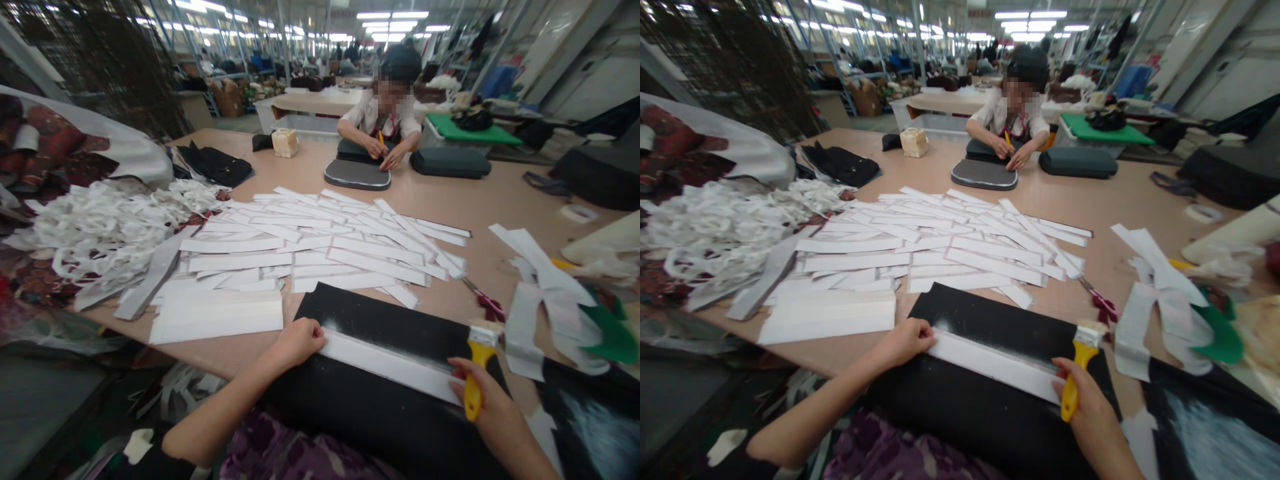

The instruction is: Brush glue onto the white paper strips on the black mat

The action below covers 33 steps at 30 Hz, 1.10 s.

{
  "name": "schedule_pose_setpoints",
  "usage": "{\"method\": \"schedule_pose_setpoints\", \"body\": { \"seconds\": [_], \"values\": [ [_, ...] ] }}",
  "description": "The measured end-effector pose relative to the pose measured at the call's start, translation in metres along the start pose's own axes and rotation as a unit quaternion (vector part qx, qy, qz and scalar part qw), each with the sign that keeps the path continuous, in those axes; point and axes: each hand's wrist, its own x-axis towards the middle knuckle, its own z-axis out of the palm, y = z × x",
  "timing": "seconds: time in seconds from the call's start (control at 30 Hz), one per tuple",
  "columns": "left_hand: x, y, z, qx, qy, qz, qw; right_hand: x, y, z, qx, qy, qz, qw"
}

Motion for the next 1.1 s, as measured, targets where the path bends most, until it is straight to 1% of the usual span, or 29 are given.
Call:
{"method": "schedule_pose_setpoints", "body": {
  "seconds": [0.1,0.23,0.37,0.53,0.73,0.9,0.97,1.0,1.03,1.1],
  "values": [
    [-0.001,0.002,0.001,0.021,0.007,-0.006,1.0,-0.001,-0.003,0.003,-0.005,0.015,-0.02,1.0],
    [-0.006,0.006,0.003,0.043,0.011,-0.008,0.999,-0.008,-0.016,0.007,-0.014,0.078,-0.042,0.996],
    [-0.007,0.006,0.005,0.077,0.011,0.006,0.997,-0.017,-0.028,0.009,-0.031,0.115,-0.03,0.992],
    [0.001,-0.004,0.009,0.102,-0.005,0.02,0.995,-0.023,-0.034,0.012,-0.048,0.134,-0.003,0.99],
    [0.007,-0.014,0.015,0.086,0.002,0.026,0.996,-0.024,-0.035,0.016,-0.06,0.137,-0.017,0.989],
    [0.006,-0.014,0.015,0.111,-0.001,0.036,0.993,-0.023,-0.039,0.019,-0.132,0.135,-0.034,0.981],
    [0.002,-0.013,0.016,0.137,0.029,0.046,0.989,-0.023,-0.044,0.015,-0.185,0.134,-0.043,0.973],
    [0.0,-0.012,0.017,0.153,0.059,0.063,0.984,-0.023,-0.048,0.012,-0.217,0.132,-0.046,0.966],
    [-0.003,-0.011,0.018,0.172,0.093,0.09,0.977,-0.023,-0.052,0.007,-0.247,0.129,-0.048,0.959],
    [-0.011,-0.008,0.024,0.203,0.164,0.179,0.949,-0.022,-0.066,-0.003,-0.279,0.116,-0.067,0.951]
  ]
}}
